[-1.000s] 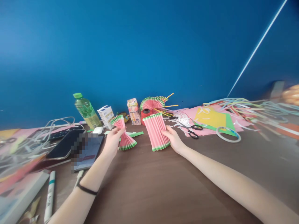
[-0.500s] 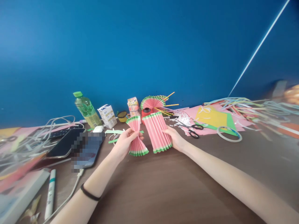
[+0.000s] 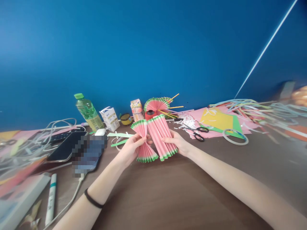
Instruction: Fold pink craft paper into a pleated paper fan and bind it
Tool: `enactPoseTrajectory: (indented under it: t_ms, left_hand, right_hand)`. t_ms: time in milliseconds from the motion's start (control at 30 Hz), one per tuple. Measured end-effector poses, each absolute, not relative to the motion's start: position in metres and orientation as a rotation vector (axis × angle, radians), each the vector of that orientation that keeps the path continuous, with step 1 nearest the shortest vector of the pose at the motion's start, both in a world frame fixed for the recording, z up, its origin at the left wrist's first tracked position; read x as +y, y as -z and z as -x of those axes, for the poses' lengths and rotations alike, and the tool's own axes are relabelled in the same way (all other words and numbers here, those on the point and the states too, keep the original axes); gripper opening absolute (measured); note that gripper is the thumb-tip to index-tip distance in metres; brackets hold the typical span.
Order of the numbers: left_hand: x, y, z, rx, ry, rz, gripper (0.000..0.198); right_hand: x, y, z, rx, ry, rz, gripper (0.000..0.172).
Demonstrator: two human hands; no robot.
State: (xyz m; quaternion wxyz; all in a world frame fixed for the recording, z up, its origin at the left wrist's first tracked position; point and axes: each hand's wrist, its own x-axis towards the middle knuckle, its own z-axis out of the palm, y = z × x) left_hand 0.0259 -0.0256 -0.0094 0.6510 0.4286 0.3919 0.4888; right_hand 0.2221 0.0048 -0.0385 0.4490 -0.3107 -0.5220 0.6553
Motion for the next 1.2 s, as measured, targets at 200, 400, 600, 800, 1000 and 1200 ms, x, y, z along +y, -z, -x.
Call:
enactPoseTrajectory:
  t_ms: [200, 400, 600, 800, 1000, 1200]
  left_hand:
    - [-0.028, 0.011, -0.030, 0.837, -1.062, -1.022, 0.021]
    - [-0.028, 0.015, -0.030, 0.811, -1.074, -1.010, 0.020]
    - [-0.030, 0.015, -0.033, 0.825, -1.027, -1.032, 0.024]
    - [-0.031, 0.010, -0.035, 0.932, -1.159, -1.035, 0.021]
    - [-0.029, 0.012, -0.035, 0.899, -1.194, -1.018, 0.022]
    - [-0.029, 0.014, -0.034, 0.932, -1.198, -1.069, 0.025]
  right_hand:
    - [0.006, 0.041, -0.222, -1.387, -1.553, 0.721, 0.048]
    - [0.003, 0.041, -0.220, -1.472, -1.482, 0.733, 0.046]
    - [-0.001, 0.037, -0.217, -1.498, -1.525, 0.710, 0.037]
    - [0.000, 0.032, -0.221, -1.414, -1.480, 0.779, 0.029]
    - [-0.006, 0.025, -0.219, -1.471, -1.368, 0.761, 0.026]
    - [-0.008, 0.026, -0.216, -1.471, -1.268, 0.841, 0.026]
